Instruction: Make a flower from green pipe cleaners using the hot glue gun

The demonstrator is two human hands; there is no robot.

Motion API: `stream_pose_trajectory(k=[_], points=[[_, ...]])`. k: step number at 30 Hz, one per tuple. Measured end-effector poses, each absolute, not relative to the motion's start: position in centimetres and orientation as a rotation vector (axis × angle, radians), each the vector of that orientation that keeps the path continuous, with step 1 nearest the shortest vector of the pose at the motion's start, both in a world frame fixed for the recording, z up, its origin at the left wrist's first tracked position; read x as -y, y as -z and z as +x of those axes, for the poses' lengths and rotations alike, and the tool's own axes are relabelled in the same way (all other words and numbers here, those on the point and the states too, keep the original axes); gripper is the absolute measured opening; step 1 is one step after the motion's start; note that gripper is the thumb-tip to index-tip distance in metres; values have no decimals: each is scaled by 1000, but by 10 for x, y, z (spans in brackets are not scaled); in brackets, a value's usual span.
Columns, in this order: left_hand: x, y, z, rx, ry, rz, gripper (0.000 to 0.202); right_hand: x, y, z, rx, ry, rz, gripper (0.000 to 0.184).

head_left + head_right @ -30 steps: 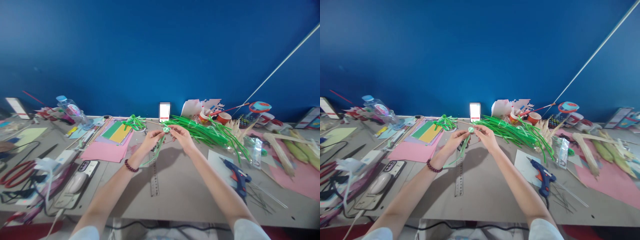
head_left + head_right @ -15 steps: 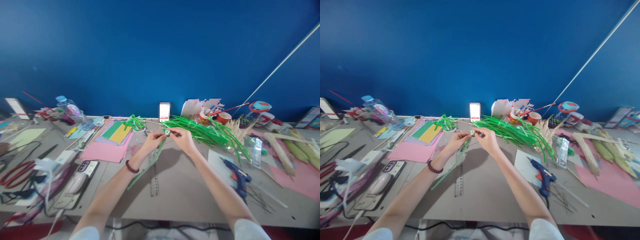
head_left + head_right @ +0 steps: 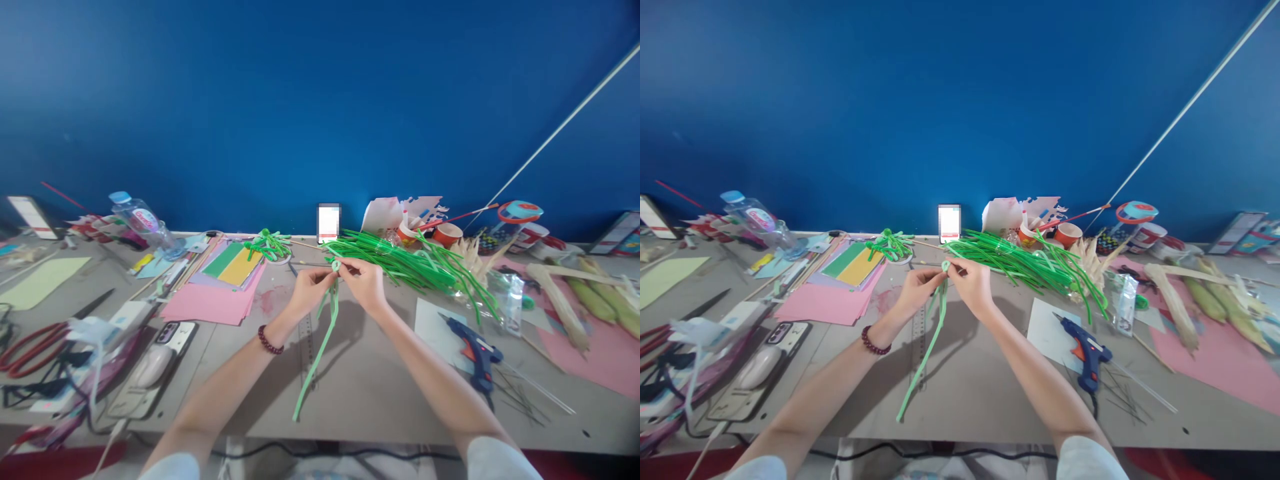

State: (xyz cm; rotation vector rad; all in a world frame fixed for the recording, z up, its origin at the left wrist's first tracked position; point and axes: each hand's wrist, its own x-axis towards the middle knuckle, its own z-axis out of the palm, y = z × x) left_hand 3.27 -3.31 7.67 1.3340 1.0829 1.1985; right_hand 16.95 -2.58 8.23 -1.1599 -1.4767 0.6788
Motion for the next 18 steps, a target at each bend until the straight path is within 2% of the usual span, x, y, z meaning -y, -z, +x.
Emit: stream_pose_trajectory(k=[7, 13, 18], points=[[33, -78, 31, -1109, -1195, 1395, 37, 25, -80, 169, 1432, -752, -1153, 20], [29, -79, 21, -1169, -1255, 1700, 31, 15, -84, 175, 1390, -1138, -973, 29], [31, -82, 20, -1243, -1303, 1959, 24, 12, -85, 178, 1220, -1333, -909, 13]])
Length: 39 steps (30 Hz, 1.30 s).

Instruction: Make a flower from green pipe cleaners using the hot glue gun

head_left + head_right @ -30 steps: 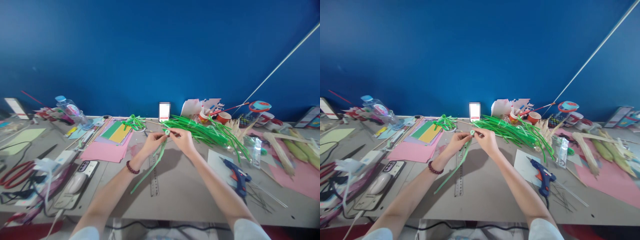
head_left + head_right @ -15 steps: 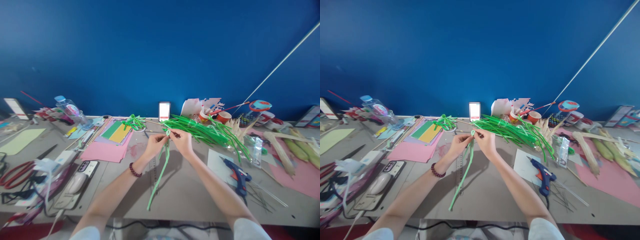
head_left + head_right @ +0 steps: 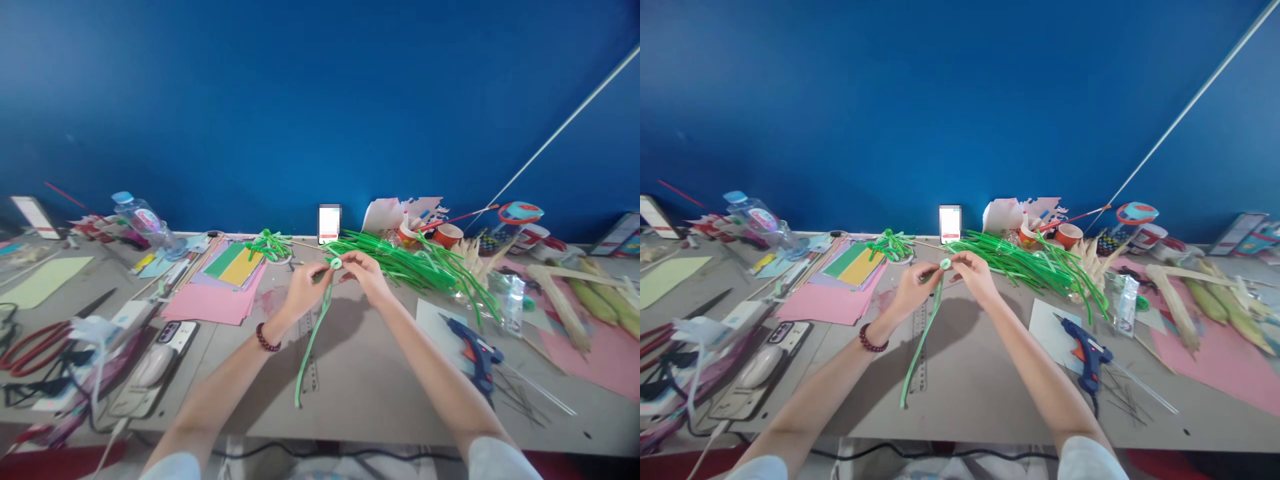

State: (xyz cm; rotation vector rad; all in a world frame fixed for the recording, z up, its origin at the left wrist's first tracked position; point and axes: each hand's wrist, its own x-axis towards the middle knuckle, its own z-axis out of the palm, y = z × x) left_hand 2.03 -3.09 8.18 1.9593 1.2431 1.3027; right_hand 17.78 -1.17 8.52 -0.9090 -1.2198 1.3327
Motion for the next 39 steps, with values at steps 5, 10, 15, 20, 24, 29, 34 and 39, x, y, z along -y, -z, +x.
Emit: stream_pose_trajectory(k=[5, 10, 15, 20, 24, 29, 34, 39], points=[[33, -80, 20, -1311, -1356, 2151, 20, 13, -88, 177, 1007, -1528, -904, 17], [33, -76, 18, -1406, -1379, 2392, 19, 16, -91, 176, 876, -1707, -896, 14], [32, -71, 18, -1460, -1474, 2665, 19, 19, -93, 174, 561, -1905, -925, 4], [30, -67, 18, -1396, -1582, 2729, 16, 24, -95, 169, 405, -2013, -845, 9], [29, -63, 19, -1305, -1722, 2641, 15, 30, -97, 165, 397, -2035, -756, 12], [28, -60, 19, -1250, -1792, 2597, 16, 35, -98, 161, 442, -2024, -712, 12], [29, -61, 18, -1241, -1701, 2462, 18, 32, -95, 161, 482, -2007, -724, 5], [29, -68, 21, -1197, -1619, 2009, 19, 27, -96, 167, 651, -1945, -740, 8]])
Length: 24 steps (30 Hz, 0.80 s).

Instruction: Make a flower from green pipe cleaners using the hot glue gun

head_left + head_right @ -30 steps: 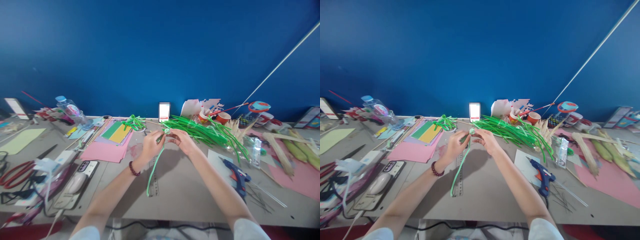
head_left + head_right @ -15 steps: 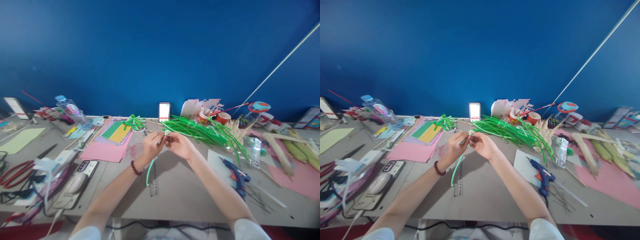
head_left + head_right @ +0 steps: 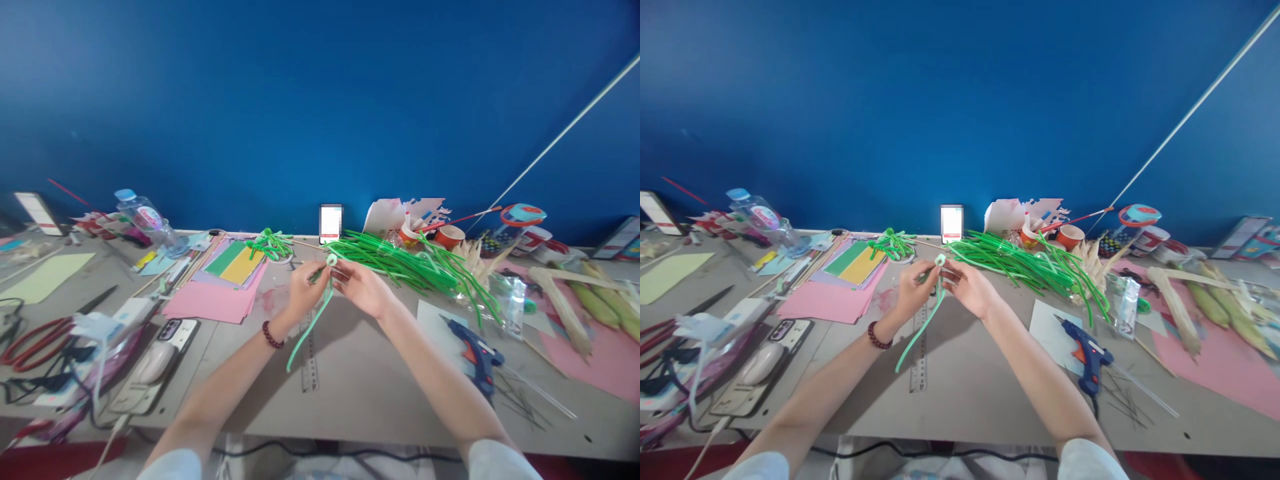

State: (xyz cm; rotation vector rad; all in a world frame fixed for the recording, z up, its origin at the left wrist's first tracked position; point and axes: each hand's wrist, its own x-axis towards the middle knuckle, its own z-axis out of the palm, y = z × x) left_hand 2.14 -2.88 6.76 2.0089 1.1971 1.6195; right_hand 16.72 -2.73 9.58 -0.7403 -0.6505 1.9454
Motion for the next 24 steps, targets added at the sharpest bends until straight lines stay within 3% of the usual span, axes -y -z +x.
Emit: stream_pose_trajectory(k=[10, 24], points=[[25, -76, 18, -1178, -1397, 1631, 27, 20, -98, 176, 1229, -1280, -1009, 20], [33, -79, 26, -1206, -1355, 1852, 25, 14, -85, 178, 1357, -1110, -1040, 14]])
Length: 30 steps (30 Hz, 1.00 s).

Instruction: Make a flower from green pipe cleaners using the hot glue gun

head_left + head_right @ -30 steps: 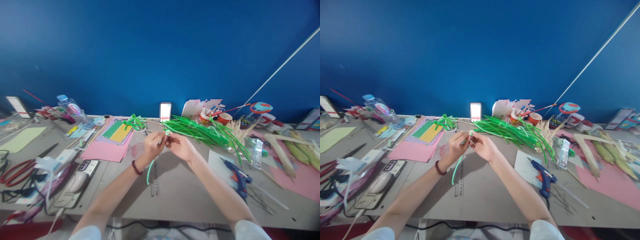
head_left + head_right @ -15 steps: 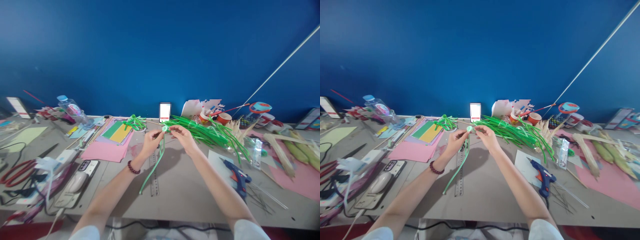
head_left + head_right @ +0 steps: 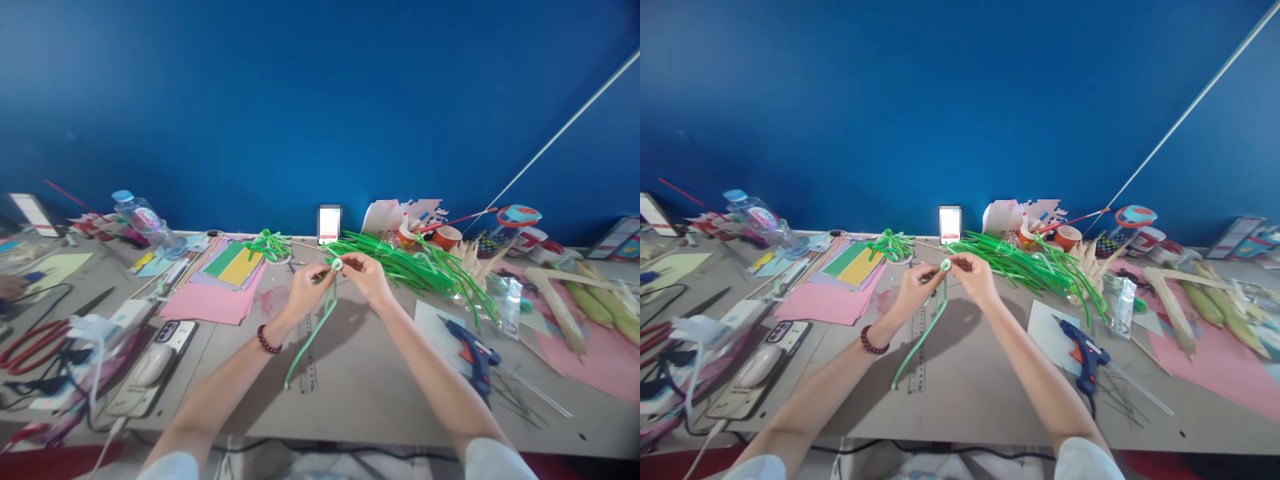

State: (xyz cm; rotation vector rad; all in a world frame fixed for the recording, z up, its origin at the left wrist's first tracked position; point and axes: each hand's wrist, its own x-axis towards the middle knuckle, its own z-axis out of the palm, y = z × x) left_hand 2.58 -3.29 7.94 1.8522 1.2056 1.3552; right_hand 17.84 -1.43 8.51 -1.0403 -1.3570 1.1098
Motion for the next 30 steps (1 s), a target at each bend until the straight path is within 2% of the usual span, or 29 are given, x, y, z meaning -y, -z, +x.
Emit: stream_pose_trajectory(k=[8, 14, 21, 25, 30], points=[[28, -85, 18, -1044, -1460, 1799, 21, 16, -93, 183, 1508, -930, -1019, 7], [23, -88, 12, -982, -1406, 1915, 18, 17, -94, 187, 1593, -878, -948, 5], [23, -90, 10, -1007, -1353, 1949, 13, 23, -102, 188, 1790, -759, -931, 12], [23, -94, 6, -998, -1356, 1993, 14, 22, -102, 187, 1716, -949, -931, 9], [26, -96, 5, -985, -1349, 1986, 14, 15, -95, 187, 1585, -1269, -881, 20]])
